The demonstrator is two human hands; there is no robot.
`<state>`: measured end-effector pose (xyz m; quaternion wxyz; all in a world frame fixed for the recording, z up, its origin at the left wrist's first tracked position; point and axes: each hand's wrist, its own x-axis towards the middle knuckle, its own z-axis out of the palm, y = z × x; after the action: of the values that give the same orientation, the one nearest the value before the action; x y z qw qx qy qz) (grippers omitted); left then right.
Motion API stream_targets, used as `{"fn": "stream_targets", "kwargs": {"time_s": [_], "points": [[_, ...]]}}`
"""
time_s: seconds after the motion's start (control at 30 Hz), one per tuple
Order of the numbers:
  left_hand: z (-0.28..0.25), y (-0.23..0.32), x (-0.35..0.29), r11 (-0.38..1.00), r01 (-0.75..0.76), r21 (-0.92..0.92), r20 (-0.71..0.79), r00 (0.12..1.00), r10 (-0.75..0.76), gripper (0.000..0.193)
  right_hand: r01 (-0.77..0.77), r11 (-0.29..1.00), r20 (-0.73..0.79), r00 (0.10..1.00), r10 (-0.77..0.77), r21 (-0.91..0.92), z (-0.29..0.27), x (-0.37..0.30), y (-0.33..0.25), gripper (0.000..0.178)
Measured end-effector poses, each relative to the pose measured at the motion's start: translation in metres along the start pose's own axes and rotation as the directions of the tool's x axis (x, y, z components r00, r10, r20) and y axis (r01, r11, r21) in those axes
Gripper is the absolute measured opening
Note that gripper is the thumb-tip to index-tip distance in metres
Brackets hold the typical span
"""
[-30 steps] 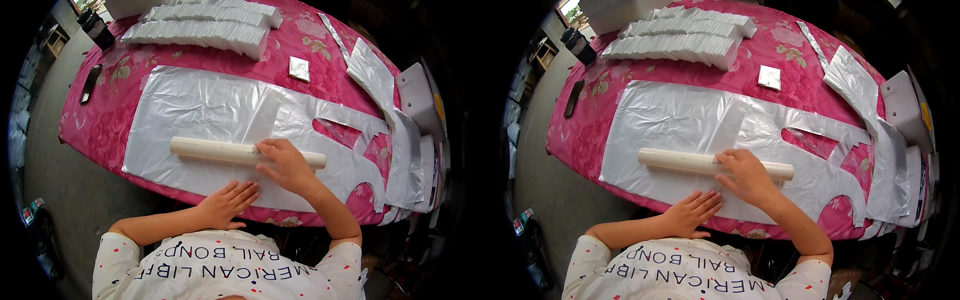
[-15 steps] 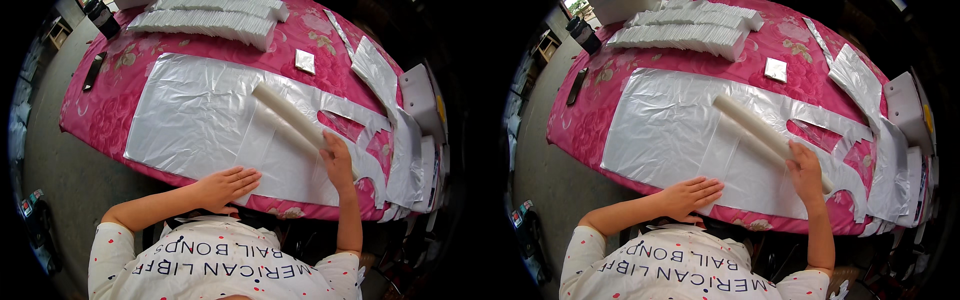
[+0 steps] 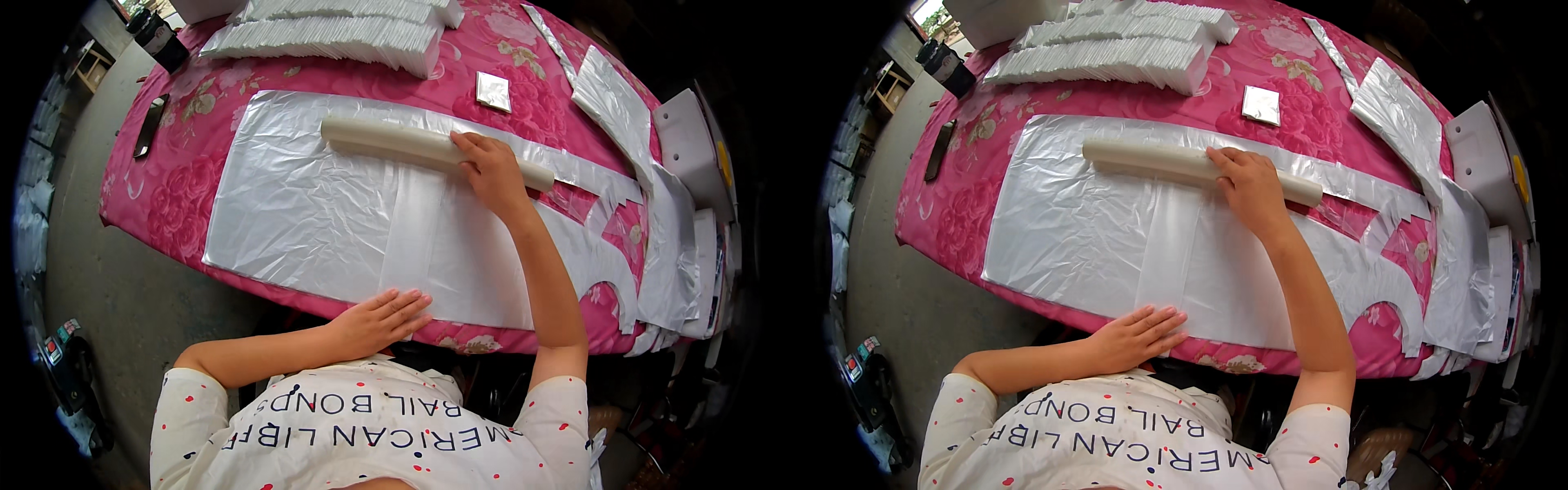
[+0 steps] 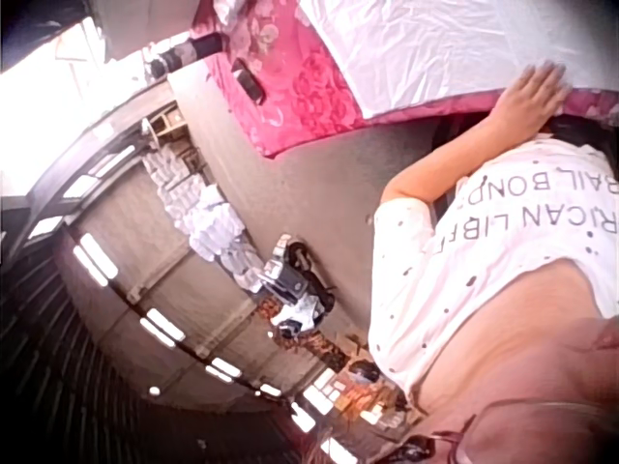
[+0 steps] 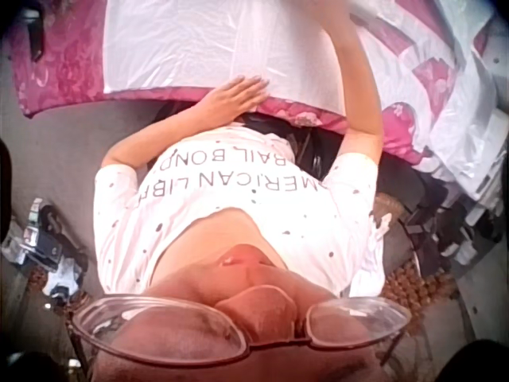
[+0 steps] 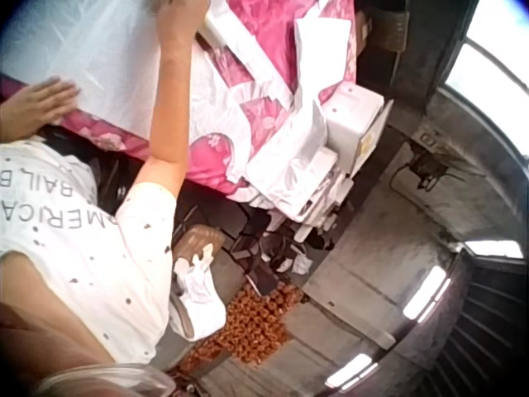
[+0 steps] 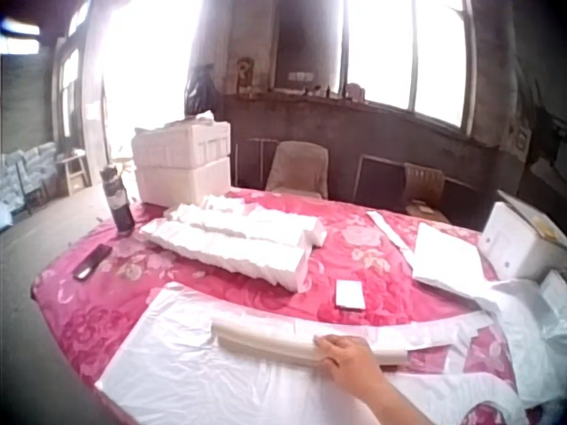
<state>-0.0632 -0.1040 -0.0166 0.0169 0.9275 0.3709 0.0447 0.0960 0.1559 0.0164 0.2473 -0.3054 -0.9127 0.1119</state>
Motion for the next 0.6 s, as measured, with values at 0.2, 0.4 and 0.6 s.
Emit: {"fn": "stream_targets", "kwargs": {"time_s": [0.2,0.4,0.6], "points": [[-0.015,-0.023,-0.016,0.993,-0.019,-0.113,-0.019,1.000,0.017,0.053,0.046,0.999,-0.085,0.995,-0.048,-0.014,0.004,0.007,-0.016,0.051],[-0.012,-0.036,-0.022,0.929,-0.167,-0.331,-0.188,0.976,0.109,0.040,0.147,0.903,0.317,0.903,-0.289,0.404,-0.003,-0.079,-0.088,0.054],[-0.020,-0.052,-0.015,0.873,-0.175,-0.454,-0.322,0.946,0.022,0.048,0.148,0.960,0.150,0.971,-0.187,0.236,0.009,-0.097,-0.103,0.044]]}}
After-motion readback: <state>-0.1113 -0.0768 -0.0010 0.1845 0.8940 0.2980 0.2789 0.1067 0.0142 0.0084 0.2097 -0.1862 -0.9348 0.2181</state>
